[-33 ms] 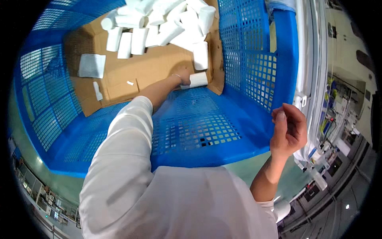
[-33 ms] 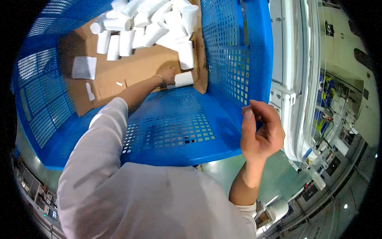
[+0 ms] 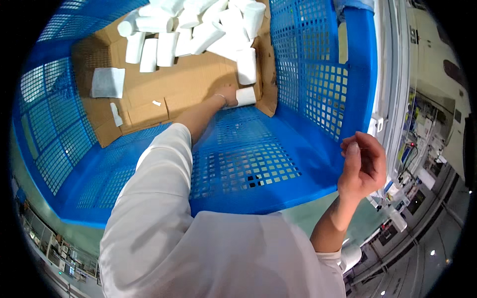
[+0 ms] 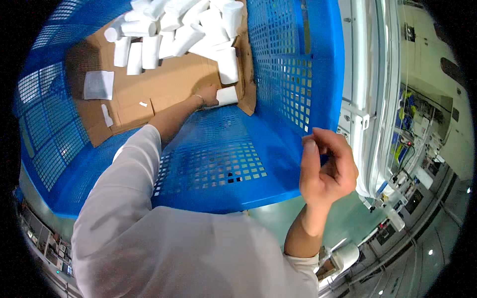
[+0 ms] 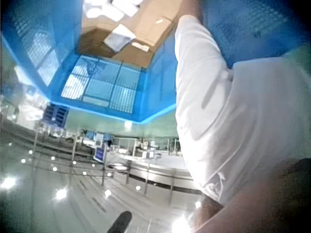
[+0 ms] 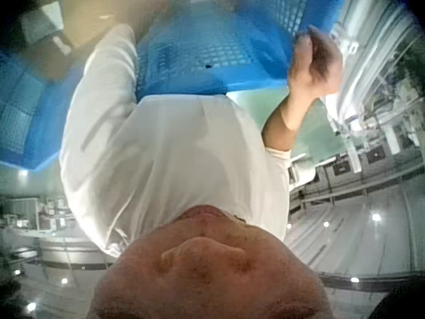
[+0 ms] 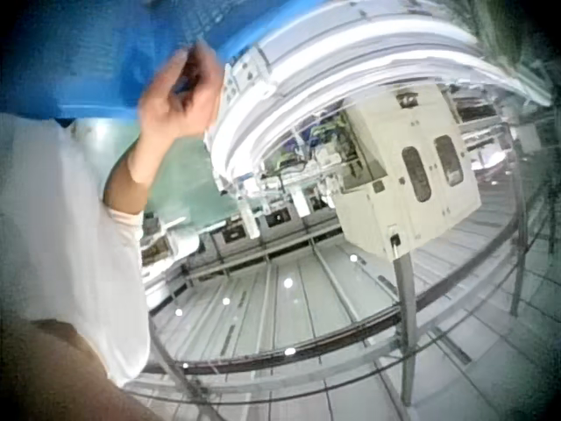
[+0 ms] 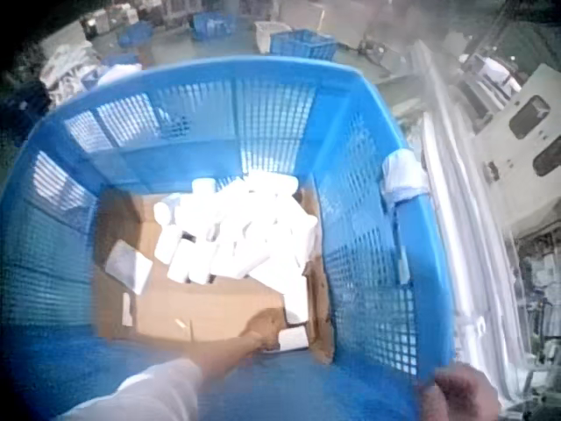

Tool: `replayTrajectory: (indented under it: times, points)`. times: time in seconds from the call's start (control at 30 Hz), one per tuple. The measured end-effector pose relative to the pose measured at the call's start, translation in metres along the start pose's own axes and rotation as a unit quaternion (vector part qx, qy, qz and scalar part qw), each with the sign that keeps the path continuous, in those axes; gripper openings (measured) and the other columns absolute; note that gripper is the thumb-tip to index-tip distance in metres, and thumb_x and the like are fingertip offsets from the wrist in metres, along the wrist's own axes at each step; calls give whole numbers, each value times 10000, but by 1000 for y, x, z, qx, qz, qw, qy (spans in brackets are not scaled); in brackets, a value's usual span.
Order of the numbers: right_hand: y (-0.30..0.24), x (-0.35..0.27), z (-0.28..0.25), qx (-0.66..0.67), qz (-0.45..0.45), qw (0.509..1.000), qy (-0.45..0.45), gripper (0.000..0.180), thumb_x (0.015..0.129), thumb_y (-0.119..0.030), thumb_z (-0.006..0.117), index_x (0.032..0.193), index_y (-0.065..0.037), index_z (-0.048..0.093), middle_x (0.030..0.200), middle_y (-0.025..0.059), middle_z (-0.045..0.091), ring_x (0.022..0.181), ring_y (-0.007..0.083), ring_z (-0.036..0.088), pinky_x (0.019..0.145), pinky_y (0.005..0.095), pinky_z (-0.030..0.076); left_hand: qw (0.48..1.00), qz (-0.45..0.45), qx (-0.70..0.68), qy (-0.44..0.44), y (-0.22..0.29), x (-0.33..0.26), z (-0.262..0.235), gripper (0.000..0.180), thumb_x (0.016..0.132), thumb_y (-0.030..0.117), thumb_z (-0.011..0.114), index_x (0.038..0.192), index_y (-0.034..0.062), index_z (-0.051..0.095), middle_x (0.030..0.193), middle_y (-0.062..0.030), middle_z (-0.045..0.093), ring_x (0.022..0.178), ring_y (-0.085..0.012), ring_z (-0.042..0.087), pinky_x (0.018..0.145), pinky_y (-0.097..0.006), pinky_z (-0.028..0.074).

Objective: The person picks up wrapped white rectangular items from a blue plastic crate and places them onto a curved white conveyor belt system.

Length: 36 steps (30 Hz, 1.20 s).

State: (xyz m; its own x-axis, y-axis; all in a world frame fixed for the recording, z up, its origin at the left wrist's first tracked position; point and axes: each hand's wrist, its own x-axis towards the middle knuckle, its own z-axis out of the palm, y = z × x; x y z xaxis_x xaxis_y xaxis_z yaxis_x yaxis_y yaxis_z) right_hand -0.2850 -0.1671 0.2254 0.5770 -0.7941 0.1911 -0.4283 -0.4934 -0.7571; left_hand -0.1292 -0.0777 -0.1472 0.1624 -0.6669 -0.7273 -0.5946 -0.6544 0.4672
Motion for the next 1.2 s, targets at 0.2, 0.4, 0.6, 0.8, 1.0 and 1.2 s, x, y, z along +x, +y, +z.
replayTrajectory:
  times: [0.2, 0.4, 0.6, 0.8, 1.0, 1.2]
  points:
    - [1, 2, 6, 2, -4, 1000, 6, 179, 717, 103, 527, 893, 86, 550, 735, 136, 588, 628, 129, 536, 566, 205, 408, 1000, 6, 25, 1, 9, 1, 12, 647, 555, 318, 708, 1111, 52, 512, 1135, -188, 482, 1091, -328, 425, 926, -416, 350]
    - [0, 2, 1, -10, -15, 1000, -6, 170, 721, 62, 547, 890, 63, 565, 764, 136, 596, 646, 153, 561, 572, 229, 449, 922, 99, -371, -49, 9, -34, -23, 678, 603, 233, 741, 1175, 32, 437, 1112, -148, 511, 1032, -264, 485, 896, -389, 396]
    - [-17, 25, 32, -177, -69, 966, -179, 497, 709, -66, 630, 1161, 13, 440, 1037, 154, 552, 906, 272, 562, 758, 313, 450, 558, 273, -761, -188, 90, -128, -115, 690, 728, 304, 680, 1253, 14, 340, 1199, -110, 463, 1125, -221, 437, 976, -383, 324]
    - [-18, 33, 38, -19, 77, 975, -208, 615, 685, -97, 663, 1199, 25, 349, 1046, 192, 538, 925, 306, 563, 760, 339, 451, 580, 367, -684, -248, 116, -166, -149, 696, 700, 158, 690, 1287, 65, 328, 1248, -88, 414, 1106, -204, 436, 965, -363, 336]
    - [-19, 28, 41, 31, 61, 994, -83, 574, 654, -74, 672, 1151, -6, 393, 980, 92, 518, 839, 151, 527, 764, 280, 432, 834, 42, -549, 41, 40, -21, -75, 621, 674, 75, 683, 1188, -52, 359, 1077, -124, 521, 960, -176, 523, 800, -291, 430]
    - [-18, 32, 42, 71, 106, 987, -102, 609, 626, -71, 716, 1120, 27, 371, 983, 128, 533, 861, 179, 550, 744, 284, 447, 828, -140, -500, 212, 56, 43, -24, 621, 588, 140, 766, 1087, -40, 442, 1004, -174, 574, 885, -285, 582, 759, -334, 485]
